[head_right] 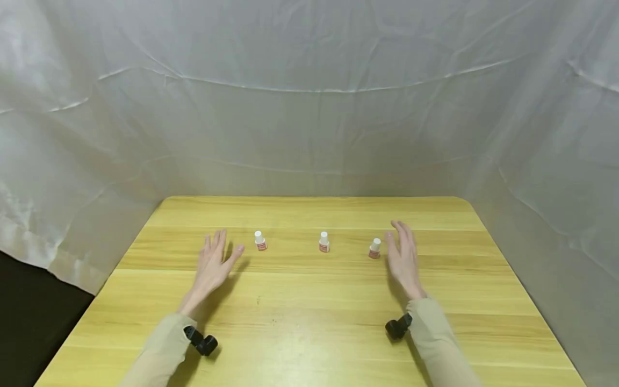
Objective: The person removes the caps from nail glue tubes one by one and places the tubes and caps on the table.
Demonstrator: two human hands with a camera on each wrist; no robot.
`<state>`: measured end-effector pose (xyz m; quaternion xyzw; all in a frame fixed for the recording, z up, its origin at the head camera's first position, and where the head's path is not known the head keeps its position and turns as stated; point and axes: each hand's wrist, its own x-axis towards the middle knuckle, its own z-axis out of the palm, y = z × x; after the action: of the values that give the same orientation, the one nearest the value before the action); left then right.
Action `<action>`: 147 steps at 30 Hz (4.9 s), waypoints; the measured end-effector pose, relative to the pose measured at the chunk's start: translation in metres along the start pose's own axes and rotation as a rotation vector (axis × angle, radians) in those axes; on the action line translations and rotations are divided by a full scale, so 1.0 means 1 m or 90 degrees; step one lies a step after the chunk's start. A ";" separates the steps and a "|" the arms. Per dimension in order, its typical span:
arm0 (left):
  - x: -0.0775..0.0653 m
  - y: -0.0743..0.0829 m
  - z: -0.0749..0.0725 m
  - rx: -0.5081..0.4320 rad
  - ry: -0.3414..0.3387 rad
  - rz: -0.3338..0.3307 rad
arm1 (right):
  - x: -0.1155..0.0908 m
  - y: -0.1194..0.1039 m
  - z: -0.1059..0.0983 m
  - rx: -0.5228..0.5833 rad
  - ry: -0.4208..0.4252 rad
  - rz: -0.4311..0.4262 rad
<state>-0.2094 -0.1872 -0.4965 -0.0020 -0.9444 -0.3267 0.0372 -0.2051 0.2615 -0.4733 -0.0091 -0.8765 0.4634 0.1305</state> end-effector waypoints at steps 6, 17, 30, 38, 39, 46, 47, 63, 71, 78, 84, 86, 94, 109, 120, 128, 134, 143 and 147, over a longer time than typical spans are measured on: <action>0.008 0.008 0.007 -0.080 -0.022 0.017 | -0.005 -0.012 0.011 0.094 0.069 -0.035; 0.019 0.017 0.017 -0.231 -0.008 0.034 | -0.013 -0.033 0.022 0.252 0.110 -0.064; 0.028 0.028 0.032 -0.321 0.030 0.052 | -0.024 -0.045 0.043 0.400 0.073 -0.122; 0.034 0.032 0.037 -0.310 0.040 0.027 | -0.031 -0.049 0.052 0.459 -0.010 -0.122; 0.034 0.032 0.037 -0.309 0.040 0.023 | -0.032 -0.049 0.053 0.455 -0.018 -0.119; 0.036 0.030 0.040 -0.300 0.049 0.018 | -0.037 -0.051 0.057 0.451 -0.065 -0.119; 0.036 0.031 0.040 -0.298 0.051 0.019 | -0.038 -0.051 0.058 0.455 -0.071 -0.123; 0.036 0.030 0.043 -0.288 0.063 0.020 | -0.043 -0.046 0.063 0.465 -0.106 -0.157; 0.031 0.030 0.047 -0.314 0.049 0.025 | -0.044 -0.043 0.065 0.464 -0.108 -0.155; 0.023 0.036 0.049 -0.318 0.032 0.048 | -0.044 -0.041 0.066 0.475 -0.110 -0.151; 0.019 0.041 0.055 -0.340 0.013 0.055 | -0.044 -0.038 0.067 0.477 -0.111 -0.138; 0.018 0.043 0.057 -0.344 0.007 0.062 | -0.043 -0.037 0.068 0.478 -0.111 -0.136; 0.014 0.050 0.063 -0.364 -0.013 0.076 | -0.042 -0.035 0.072 0.480 -0.104 -0.124; 0.011 0.062 0.069 -0.396 -0.068 0.076 | -0.040 -0.037 0.081 0.465 -0.104 -0.100; 0.011 0.070 0.076 -0.422 -0.129 0.093 | -0.038 -0.041 0.086 0.438 -0.115 -0.071; 0.010 0.075 0.081 -0.414 -0.172 0.110 | -0.035 -0.042 0.092 0.363 -0.133 -0.080; 0.010 0.076 0.084 -0.422 -0.200 0.122 | -0.034 -0.048 0.095 0.337 -0.165 -0.070; 0.011 0.078 0.087 -0.423 -0.219 0.135 | -0.029 -0.052 0.102 0.300 -0.188 -0.064; 0.012 0.079 0.088 -0.427 -0.222 0.136 | -0.026 -0.051 0.106 0.296 -0.201 -0.077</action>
<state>-0.2250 -0.0705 -0.5159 -0.1678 -0.7719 -0.6062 -0.0926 -0.1992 0.1434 -0.4945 0.1453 -0.7553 0.6388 0.0184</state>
